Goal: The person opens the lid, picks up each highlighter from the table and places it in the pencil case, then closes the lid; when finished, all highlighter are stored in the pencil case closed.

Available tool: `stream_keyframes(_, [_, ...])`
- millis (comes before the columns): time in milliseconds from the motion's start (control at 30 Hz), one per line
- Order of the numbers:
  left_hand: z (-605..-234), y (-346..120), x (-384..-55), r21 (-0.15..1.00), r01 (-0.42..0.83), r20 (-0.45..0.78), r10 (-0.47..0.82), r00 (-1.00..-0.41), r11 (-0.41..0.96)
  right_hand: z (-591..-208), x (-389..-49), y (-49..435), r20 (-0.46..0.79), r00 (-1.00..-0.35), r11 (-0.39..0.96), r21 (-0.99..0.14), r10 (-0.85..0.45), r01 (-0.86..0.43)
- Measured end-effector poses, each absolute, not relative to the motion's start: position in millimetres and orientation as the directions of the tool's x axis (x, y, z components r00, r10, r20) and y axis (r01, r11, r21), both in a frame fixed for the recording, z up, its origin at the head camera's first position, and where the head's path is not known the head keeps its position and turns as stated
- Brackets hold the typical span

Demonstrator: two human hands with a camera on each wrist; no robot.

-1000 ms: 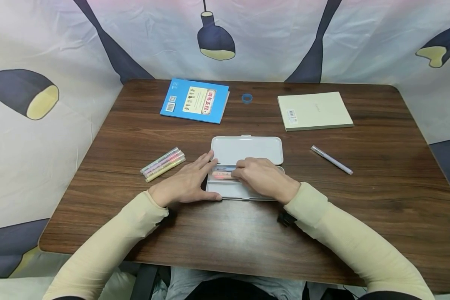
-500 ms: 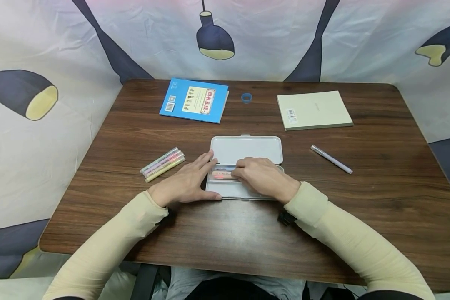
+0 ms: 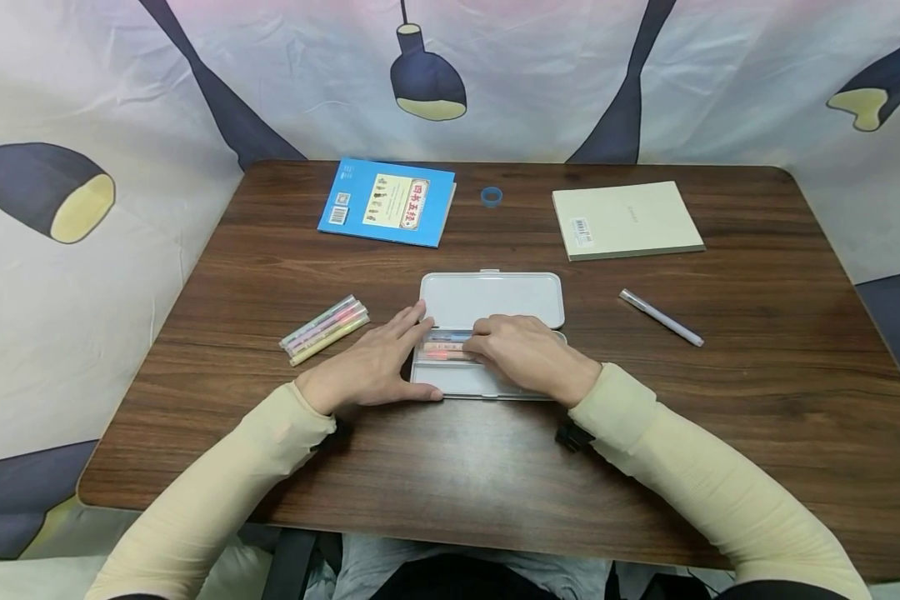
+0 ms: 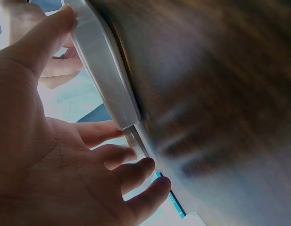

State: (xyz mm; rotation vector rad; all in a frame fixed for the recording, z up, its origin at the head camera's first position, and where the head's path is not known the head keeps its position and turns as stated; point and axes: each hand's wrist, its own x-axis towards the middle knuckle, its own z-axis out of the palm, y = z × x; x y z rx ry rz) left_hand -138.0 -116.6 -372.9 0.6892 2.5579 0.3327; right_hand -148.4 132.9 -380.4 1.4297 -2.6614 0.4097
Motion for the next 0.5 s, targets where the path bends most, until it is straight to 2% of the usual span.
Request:
stream_keyframes(333, [-372, -117, -138, 0.341, 0.410, -0.376, 0.523, -0.765, 0.846, -379, -147, 136, 0.214, -0.570, 0.536, -0.201, -0.793, -0.820])
stream_keyframes(500, [-373, -117, -137, 0.351, 0.410, -0.375, 0.528, -0.762, 0.842, -380, -148, 148, 0.268, -0.570, 0.522, -0.232, -0.777, -0.821])
